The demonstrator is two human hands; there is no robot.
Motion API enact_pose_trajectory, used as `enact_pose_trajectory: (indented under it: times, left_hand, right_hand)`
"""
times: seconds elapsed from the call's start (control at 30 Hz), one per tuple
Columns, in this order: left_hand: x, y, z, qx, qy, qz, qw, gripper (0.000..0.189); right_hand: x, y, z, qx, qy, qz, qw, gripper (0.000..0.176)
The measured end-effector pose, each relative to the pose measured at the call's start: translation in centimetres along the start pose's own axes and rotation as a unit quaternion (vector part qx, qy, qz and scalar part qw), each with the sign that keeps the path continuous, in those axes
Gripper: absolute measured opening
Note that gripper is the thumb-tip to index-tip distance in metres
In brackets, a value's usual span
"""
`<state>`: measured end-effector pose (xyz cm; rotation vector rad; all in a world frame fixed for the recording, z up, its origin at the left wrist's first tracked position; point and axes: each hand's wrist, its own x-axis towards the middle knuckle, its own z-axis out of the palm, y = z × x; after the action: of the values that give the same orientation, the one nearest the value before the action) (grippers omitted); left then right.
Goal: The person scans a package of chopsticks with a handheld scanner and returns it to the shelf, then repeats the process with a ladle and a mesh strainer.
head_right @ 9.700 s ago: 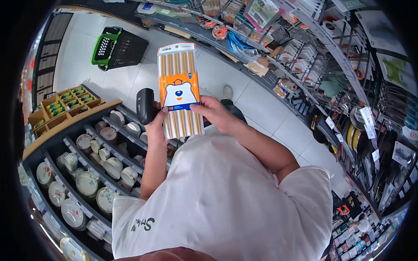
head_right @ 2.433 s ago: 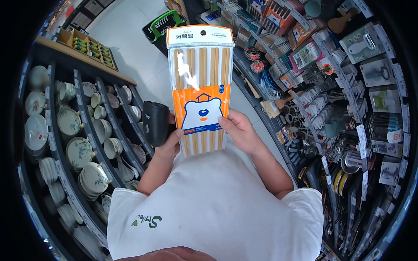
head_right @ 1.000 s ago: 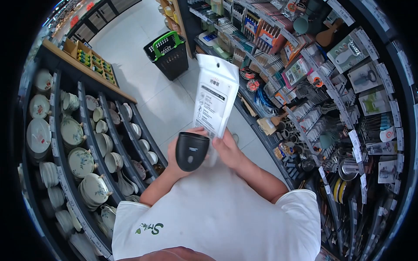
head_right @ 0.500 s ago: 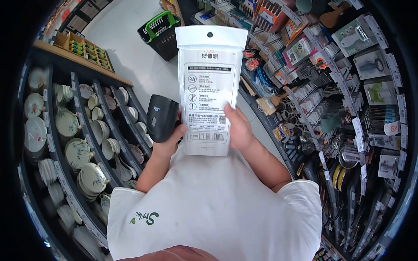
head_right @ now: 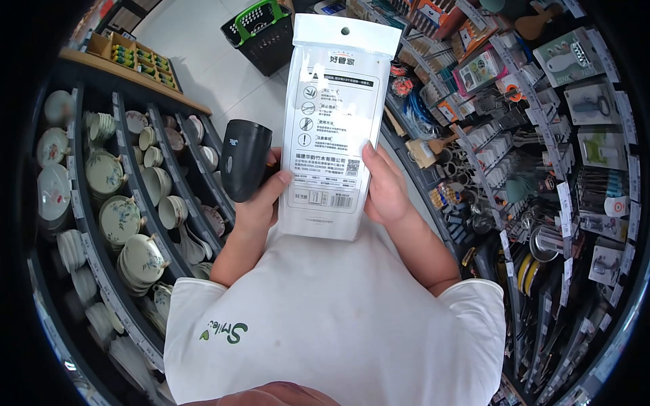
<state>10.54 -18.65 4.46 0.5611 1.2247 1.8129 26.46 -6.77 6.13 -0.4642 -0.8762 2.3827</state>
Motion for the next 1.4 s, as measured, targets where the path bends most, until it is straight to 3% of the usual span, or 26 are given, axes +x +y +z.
enact_pose_trajectory:
  times: [0.2, 0.37, 0.47, 0.57, 0.7, 1.3, 1.4]
  left_hand:
    - [-0.5, 0.5, -0.3, 0.019, -0.014, 0.021, 1.0, 0.04]
    - [-0.6, 2.1, -0.3, 0.026, -0.028, 0.033, 0.999, 0.037]
    - [-1.2, 3.0, -0.3, 0.147, -0.052, 0.067, 0.985, 0.026]
    - [-2.1, 4.1, 0.4, 0.199, -0.129, -0.02, 0.971, 0.029]
    - [-2.5, 4.2, 1.3, 0.27, -0.209, -0.069, 0.937, 0.033]
    - [-2.1, 4.2, 2.8, 0.298, -0.257, -0.098, 0.914, 0.031]
    - [-2.3, 4.2, 3.1, 0.267, -0.217, -0.084, 0.935, 0.033]
  right_hand:
    - [-0.3, -0.1, 0.4, 0.008, 0.001, -0.004, 1.0, 0.05]
    - [-0.2, -1.0, 0.5, -0.042, 0.032, -0.071, 0.996, 0.048]
    - [0.0, -1.6, -0.4, -0.078, 0.047, -0.114, 0.989, 0.047]
    - [0.4, -2.1, -1.1, -0.069, 0.067, -0.144, 0.985, 0.046]
    - [0.6, -2.7, -1.6, -0.074, 0.09, -0.168, 0.979, 0.046]
    - [0.3, -2.9, -2.3, -0.083, 0.096, -0.195, 0.973, 0.048]
    - [0.3, -2.8, -2.3, -0.073, 0.101, -0.194, 0.973, 0.047]
